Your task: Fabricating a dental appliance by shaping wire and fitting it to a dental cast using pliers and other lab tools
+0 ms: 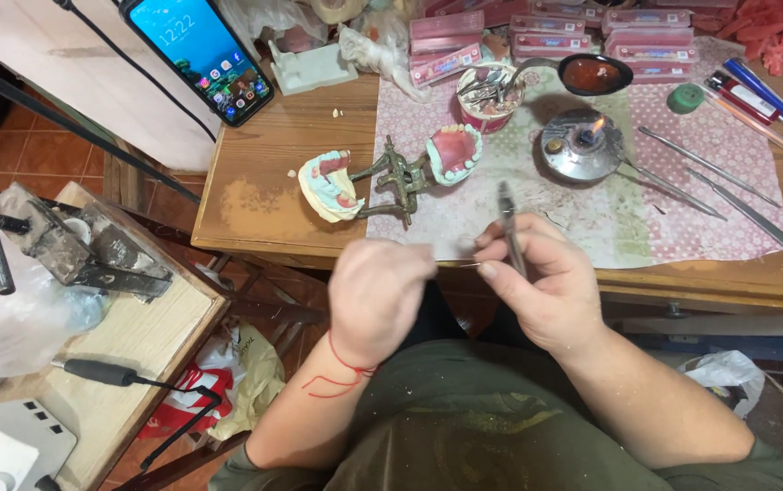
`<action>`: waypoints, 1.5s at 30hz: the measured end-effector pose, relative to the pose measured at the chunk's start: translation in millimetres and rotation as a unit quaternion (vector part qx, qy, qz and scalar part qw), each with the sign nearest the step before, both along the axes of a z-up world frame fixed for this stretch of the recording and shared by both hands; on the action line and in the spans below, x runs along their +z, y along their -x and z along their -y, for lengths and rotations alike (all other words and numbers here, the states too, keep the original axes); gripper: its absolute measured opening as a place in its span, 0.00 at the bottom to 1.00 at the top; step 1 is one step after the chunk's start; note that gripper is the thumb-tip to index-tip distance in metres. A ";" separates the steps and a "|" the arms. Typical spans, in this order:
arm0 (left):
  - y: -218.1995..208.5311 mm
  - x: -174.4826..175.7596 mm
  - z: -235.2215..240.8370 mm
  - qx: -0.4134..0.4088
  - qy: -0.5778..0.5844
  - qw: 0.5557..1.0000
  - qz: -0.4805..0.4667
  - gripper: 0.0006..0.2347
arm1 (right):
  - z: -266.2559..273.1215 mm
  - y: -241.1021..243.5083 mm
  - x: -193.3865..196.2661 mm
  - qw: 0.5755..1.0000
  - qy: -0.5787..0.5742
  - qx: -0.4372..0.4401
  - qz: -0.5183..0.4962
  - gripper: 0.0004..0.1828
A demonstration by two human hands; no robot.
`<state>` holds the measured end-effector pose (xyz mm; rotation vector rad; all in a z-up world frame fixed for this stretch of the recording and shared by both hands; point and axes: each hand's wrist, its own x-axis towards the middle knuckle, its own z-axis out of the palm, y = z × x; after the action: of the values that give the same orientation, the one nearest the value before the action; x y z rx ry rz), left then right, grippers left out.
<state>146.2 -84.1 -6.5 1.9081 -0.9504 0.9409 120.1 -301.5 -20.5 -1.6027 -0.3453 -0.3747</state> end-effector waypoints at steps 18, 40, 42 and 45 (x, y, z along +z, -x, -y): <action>20.9 -5.4 19.1 -0.133 0.153 0.898 -0.390 0.03 | -0.9 14.7 -9.3 0.992 0.115 0.004 0.049 0.04; 33.5 -10.2 12.3 -0.172 0.312 0.869 -0.344 0.04 | -31.7 32.2 -30.3 0.997 0.077 0.014 0.016 0.11; 34.3 -9.7 11.8 -0.162 0.304 0.875 -0.340 0.04 | -33.0 32.8 -28.9 0.996 0.082 0.010 0.026 0.12; 35.8 -10.3 10.6 -0.167 0.306 0.873 -0.341 0.04 | -31.6 34.6 -32.8 0.995 0.094 0.001 0.033 0.11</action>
<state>110.4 -94.7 -16.8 1.3052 -0.4448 0.2522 85.5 -270.0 -53.3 -1.7770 -0.4429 -0.4046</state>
